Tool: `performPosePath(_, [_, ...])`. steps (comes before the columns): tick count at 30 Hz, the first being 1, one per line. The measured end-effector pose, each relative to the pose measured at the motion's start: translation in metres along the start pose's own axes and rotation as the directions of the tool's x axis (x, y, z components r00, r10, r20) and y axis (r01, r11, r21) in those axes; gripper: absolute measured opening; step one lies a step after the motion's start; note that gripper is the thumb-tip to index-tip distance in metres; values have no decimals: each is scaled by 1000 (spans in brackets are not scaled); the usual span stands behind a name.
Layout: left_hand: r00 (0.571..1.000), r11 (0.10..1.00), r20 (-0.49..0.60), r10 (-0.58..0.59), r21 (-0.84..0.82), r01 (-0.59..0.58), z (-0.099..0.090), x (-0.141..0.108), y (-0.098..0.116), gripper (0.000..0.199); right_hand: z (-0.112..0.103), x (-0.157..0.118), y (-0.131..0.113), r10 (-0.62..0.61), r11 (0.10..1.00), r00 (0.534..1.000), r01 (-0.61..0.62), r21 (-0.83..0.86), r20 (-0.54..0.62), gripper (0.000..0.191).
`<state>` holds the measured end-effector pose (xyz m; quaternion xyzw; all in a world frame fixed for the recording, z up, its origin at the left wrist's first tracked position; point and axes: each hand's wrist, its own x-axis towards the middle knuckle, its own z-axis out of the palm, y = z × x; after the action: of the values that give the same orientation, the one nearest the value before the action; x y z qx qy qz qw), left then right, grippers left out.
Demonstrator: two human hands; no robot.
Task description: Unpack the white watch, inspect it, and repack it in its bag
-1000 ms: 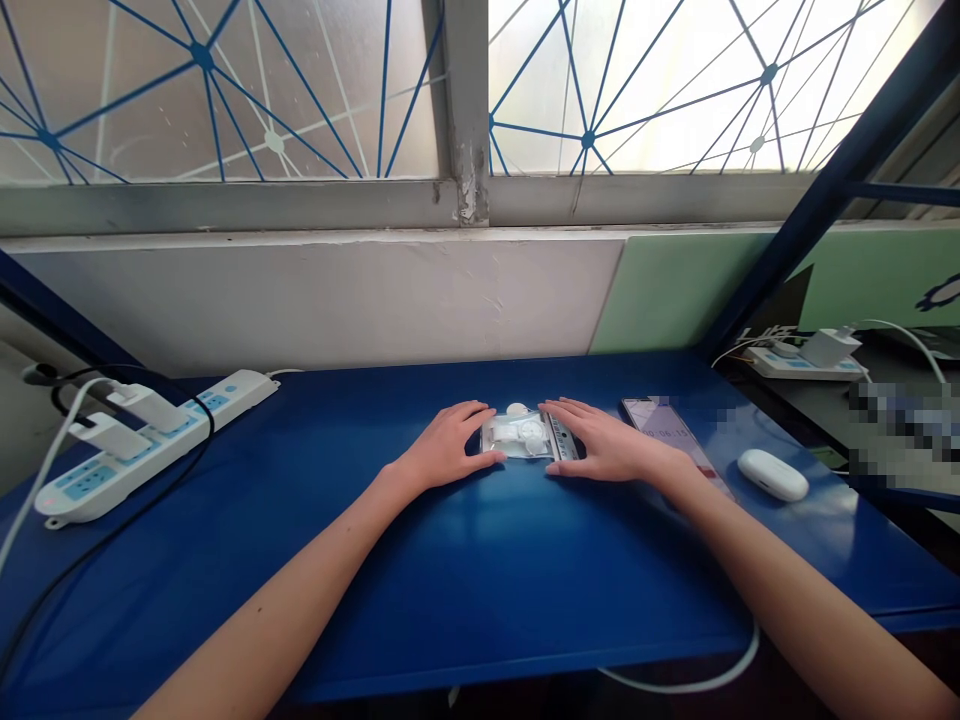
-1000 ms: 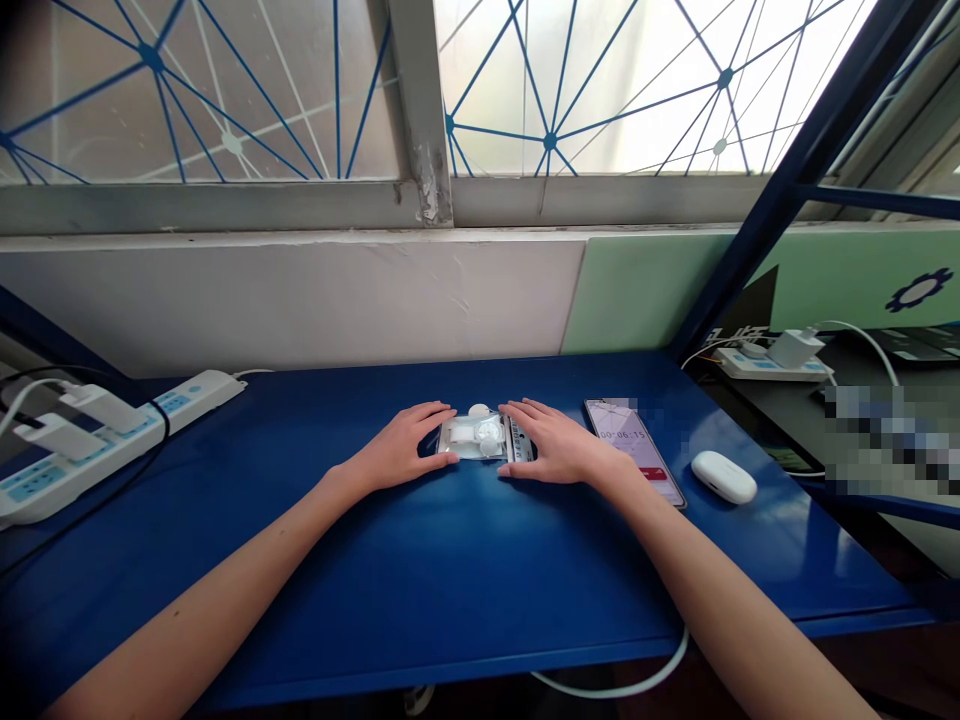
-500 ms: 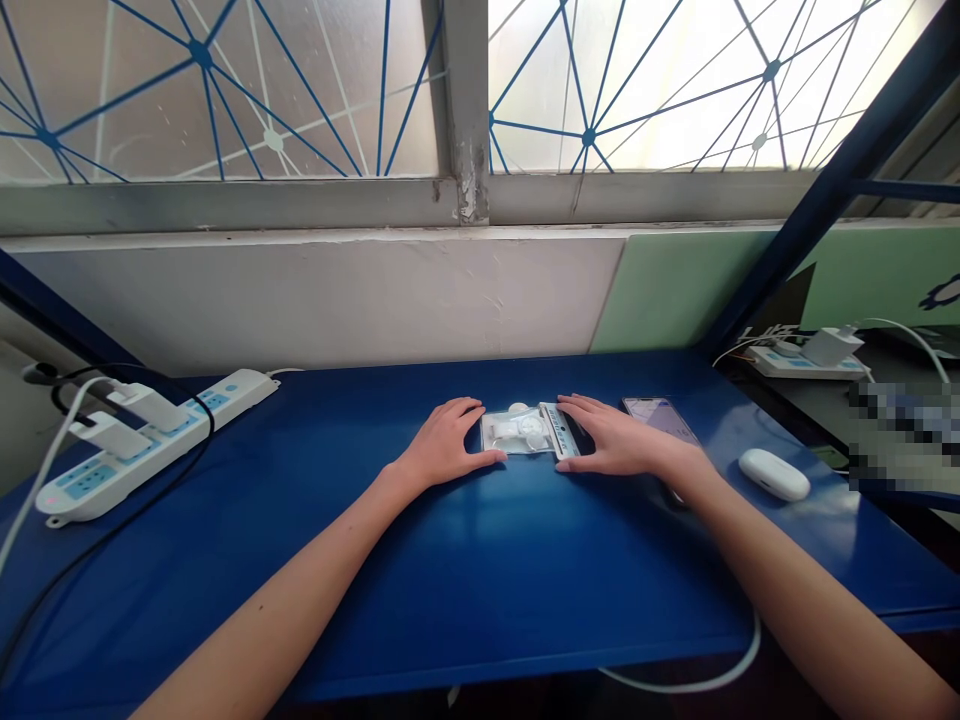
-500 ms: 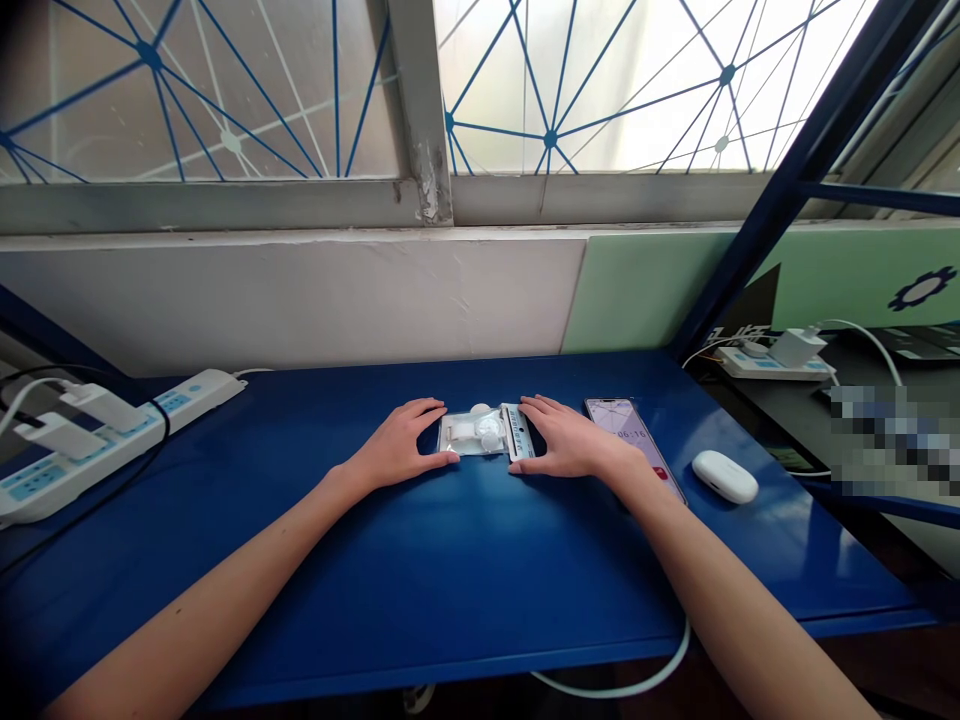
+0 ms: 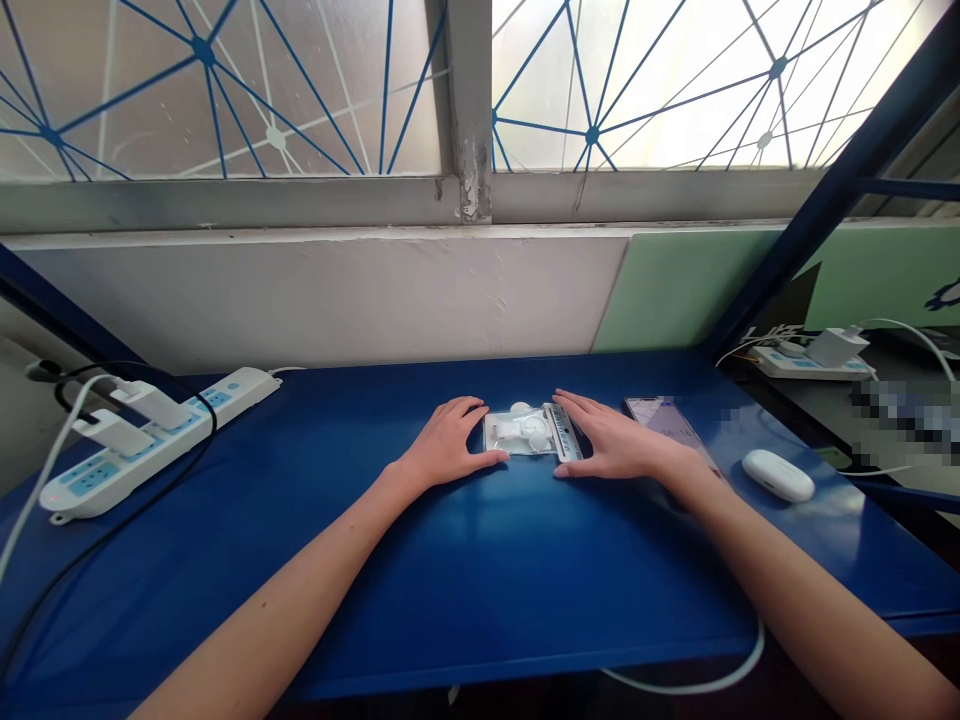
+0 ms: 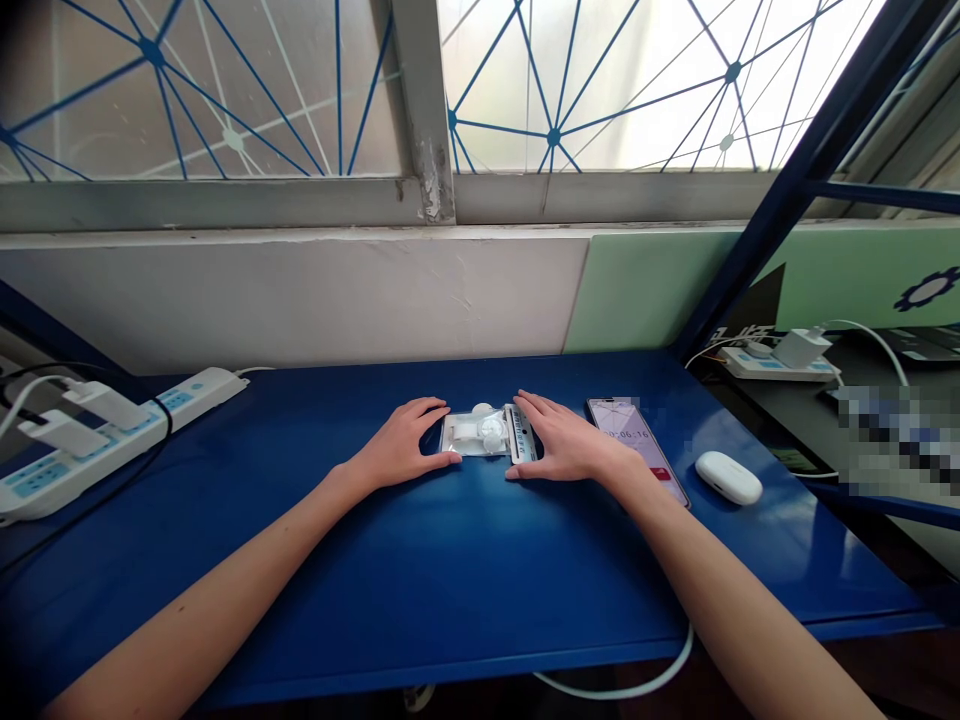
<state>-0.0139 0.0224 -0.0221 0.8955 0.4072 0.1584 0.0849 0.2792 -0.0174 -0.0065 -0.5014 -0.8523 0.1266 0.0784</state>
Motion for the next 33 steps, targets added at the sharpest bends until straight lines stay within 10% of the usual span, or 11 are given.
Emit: performPosePath(33, [1000, 1000, -9, -6, 6, 6, 1, -1, 0, 82, -2, 3, -7, 74, 997, 996, -73, -33, 45, 100])
